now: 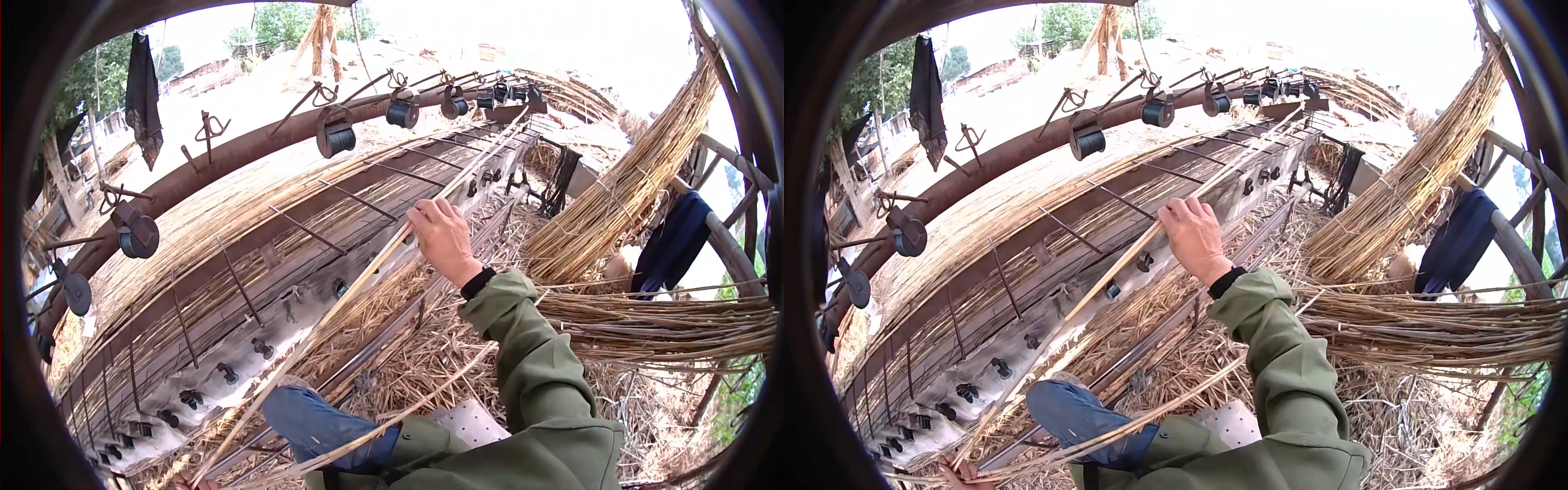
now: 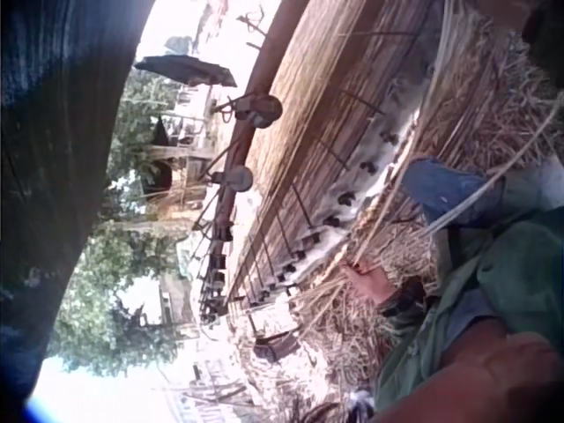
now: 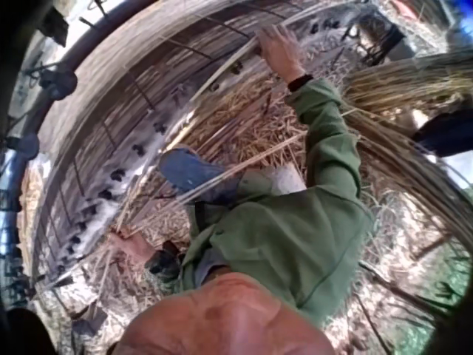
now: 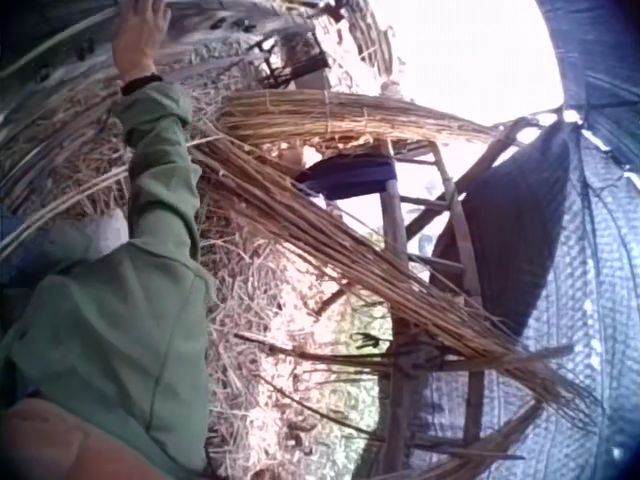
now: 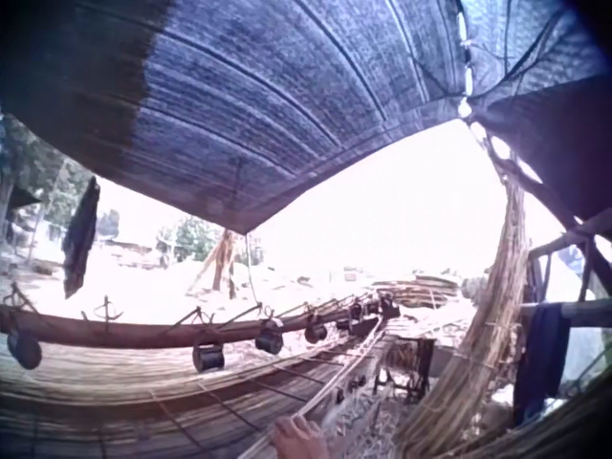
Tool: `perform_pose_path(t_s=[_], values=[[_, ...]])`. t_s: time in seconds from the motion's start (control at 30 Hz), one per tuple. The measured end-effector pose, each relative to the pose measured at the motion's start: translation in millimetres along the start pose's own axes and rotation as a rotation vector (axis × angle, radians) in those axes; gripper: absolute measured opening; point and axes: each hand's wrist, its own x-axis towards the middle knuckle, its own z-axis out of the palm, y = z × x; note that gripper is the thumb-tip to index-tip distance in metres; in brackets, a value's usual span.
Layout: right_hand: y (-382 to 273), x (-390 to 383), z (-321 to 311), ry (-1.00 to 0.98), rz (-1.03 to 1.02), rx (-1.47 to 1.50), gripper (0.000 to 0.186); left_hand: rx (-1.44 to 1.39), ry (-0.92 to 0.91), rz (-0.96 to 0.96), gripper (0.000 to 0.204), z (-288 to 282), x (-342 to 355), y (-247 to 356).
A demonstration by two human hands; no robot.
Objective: Feeding reeds and bamboo strips into a mechanical weaving machine to produce mats.
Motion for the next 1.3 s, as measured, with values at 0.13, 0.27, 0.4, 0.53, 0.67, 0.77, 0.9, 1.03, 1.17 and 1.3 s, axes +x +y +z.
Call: perform_pose_path(t_s=[0.13,0.27,0.4,0.53,0.67,0.77,0.9,1.03,1.17,1.3], values=[[-71,-5,23,-0.082,-0.262,0.149,0.020,0.034,0.060,-0.062,0.034,22,-8,-34],[-94,-14,22,-0.098,-0.320,0.271,0.030,0.161,-0.059,-0.029,0.037,27,-6,-32],[-73,-10,16,-0.052,-0.341,0.227,0.023,0.074,0.078,-0.059,0.036,24,-8,-16],[-65,-11,8,-0.066,-0.341,0.189,0.021,0.136,0.119,0.045,0.036,14,-8,-7],[-75,-12,1,-0.044,-0.362,0.237,0.014,0.149,0.038,0.136,0.047,-10,2,4],[-83,-12,-5,-0.029,-0.395,0.239,0.012,0.807,0.142,0.473,0.056,-29,15,13],[-84,-7,-7,-0.097,-0.391,0.220,0.015,0.777,0.164,0.387,0.045,-45,23,33],[-73,11,3,0.177,-0.396,0.207,0.020,-0.091,-0.199,0.114,0.030,-48,23,44],[-67,28,13,-0.131,-0.278,0.194,0.012,-0.127,-0.182,0.139,0.025,-41,20,44],[-71,35,22,0.100,-0.325,0.251,0.013,-0.143,-0.166,0.119,0.025,-29,15,42]])
